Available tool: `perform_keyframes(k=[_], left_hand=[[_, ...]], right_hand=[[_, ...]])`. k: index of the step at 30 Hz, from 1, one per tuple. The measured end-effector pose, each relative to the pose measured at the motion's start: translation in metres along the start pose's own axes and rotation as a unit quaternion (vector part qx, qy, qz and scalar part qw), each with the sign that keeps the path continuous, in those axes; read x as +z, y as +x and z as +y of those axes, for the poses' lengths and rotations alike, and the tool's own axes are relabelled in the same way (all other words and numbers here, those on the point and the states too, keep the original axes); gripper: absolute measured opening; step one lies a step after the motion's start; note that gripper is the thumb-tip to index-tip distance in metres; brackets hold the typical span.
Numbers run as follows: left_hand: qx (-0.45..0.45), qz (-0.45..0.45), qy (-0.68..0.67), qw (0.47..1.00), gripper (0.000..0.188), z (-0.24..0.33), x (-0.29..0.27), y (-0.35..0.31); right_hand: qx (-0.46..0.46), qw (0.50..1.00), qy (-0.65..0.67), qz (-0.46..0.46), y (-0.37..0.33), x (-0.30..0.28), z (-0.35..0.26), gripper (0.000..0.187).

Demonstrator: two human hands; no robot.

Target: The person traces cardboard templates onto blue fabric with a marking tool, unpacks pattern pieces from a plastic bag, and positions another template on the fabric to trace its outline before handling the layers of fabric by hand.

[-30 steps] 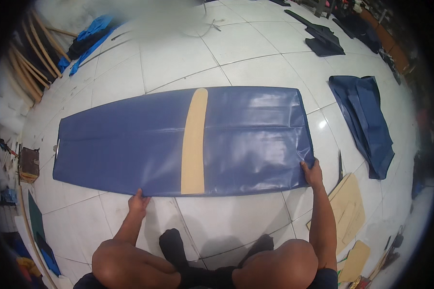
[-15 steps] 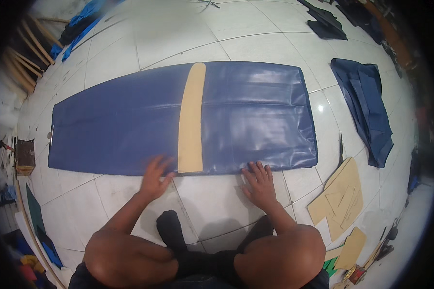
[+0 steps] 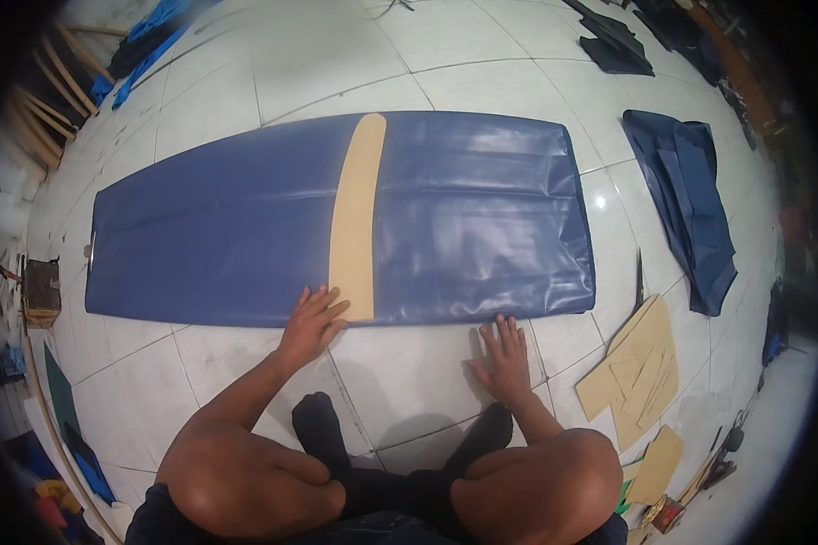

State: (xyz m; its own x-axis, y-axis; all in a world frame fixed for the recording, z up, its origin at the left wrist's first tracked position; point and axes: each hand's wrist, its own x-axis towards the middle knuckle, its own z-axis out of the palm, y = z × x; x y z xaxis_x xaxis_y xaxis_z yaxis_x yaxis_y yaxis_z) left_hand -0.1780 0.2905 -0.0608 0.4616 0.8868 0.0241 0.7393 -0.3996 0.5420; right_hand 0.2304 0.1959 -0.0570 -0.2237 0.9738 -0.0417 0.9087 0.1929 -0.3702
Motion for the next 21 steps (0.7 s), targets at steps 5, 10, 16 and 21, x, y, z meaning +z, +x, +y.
perform_keyframes(k=[5,10,16,21], left_hand=[[-0.007,-0.002,0.007,1.0,0.038,0.003,0.002,0.001],[-0.031,0.003,-0.021,0.999,0.037,0.003,0.002,0.004],[-0.049,-0.022,-0.028,0.998,0.036,0.004,-0.001,0.004],[-0.058,-0.034,-0.038,0.997,0.037,0.006,-0.002,0.006]], right_hand=[[-0.006,1.0,0.017,-0.004,-0.005,0.0,0.005,0.071],[-0.005,0.999,0.045,-0.018,-0.025,0.002,0.002,0.065],[0.002,0.997,0.07,-0.011,-0.071,0.015,-0.024,0.062],[0.021,0.997,0.074,-0.01,-0.075,0.018,-0.031,0.061]])
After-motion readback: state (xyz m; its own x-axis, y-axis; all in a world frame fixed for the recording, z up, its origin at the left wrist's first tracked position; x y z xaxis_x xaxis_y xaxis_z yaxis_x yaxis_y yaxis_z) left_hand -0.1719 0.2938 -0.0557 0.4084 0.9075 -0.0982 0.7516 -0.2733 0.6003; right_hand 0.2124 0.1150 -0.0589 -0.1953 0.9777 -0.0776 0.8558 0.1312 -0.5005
